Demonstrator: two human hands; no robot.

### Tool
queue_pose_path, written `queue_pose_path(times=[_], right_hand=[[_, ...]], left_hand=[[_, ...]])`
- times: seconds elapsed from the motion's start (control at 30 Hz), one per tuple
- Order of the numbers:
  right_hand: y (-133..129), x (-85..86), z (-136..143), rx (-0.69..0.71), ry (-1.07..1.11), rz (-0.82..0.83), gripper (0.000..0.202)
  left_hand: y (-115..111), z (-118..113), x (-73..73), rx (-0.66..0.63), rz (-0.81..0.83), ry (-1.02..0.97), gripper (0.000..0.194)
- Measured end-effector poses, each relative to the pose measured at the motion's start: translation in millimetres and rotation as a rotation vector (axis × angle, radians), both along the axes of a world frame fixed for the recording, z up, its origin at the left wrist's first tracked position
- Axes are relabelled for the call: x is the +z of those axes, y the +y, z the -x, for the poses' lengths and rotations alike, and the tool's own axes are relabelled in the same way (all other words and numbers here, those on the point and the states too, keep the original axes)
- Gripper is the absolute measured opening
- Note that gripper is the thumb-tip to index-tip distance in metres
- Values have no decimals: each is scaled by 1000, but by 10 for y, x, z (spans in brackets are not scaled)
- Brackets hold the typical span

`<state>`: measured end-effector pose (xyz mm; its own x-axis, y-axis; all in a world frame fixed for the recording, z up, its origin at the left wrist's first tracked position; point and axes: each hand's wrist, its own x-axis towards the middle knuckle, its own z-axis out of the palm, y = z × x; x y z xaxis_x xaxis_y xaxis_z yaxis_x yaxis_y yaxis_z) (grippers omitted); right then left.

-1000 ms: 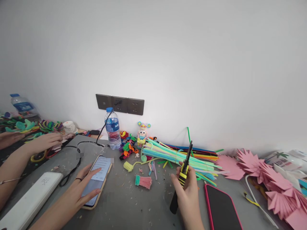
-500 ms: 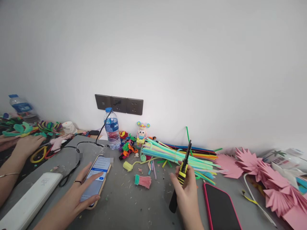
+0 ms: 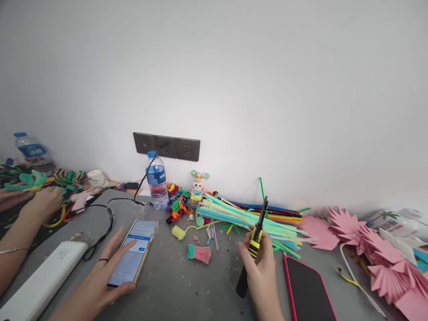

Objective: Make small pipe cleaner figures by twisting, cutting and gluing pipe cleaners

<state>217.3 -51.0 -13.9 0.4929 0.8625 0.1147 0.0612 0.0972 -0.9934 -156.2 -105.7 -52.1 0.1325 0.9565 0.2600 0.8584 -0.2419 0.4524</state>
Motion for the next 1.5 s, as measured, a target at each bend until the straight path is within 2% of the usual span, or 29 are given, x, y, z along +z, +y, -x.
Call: queue_pose_path(times=[0.17,0.27,0.4,0.67,0.83,1.0,1.2,1.5], right_hand=[[-5,15,1,15,-56,4,47],[-5,4,8,32,-84,8,47],[3,-51,9,69,-114,13,47],[5,-75,3,117,-133,-47,43],[6,-73,10,126,-143,-61,43],[9,-64,23,123,-143,-66,44],[9,-66,21,129,-160,-76,44],[16,-66,29,129,-151,-88,44]], left_hand=[[-131,18,-206,41,-55,-17,96],[-169,-77,-211,80,-100,-23,86],[-143,-196,-134,173,-125,-28,76],[-17,-258,-3,212,-124,-34,73],[53,-252,0,300,-166,-61,75],[12,-338,16,357,-189,-50,76],[-30,-416,8,352,-254,25,69],[65,-434,41,375,-235,25,69]])
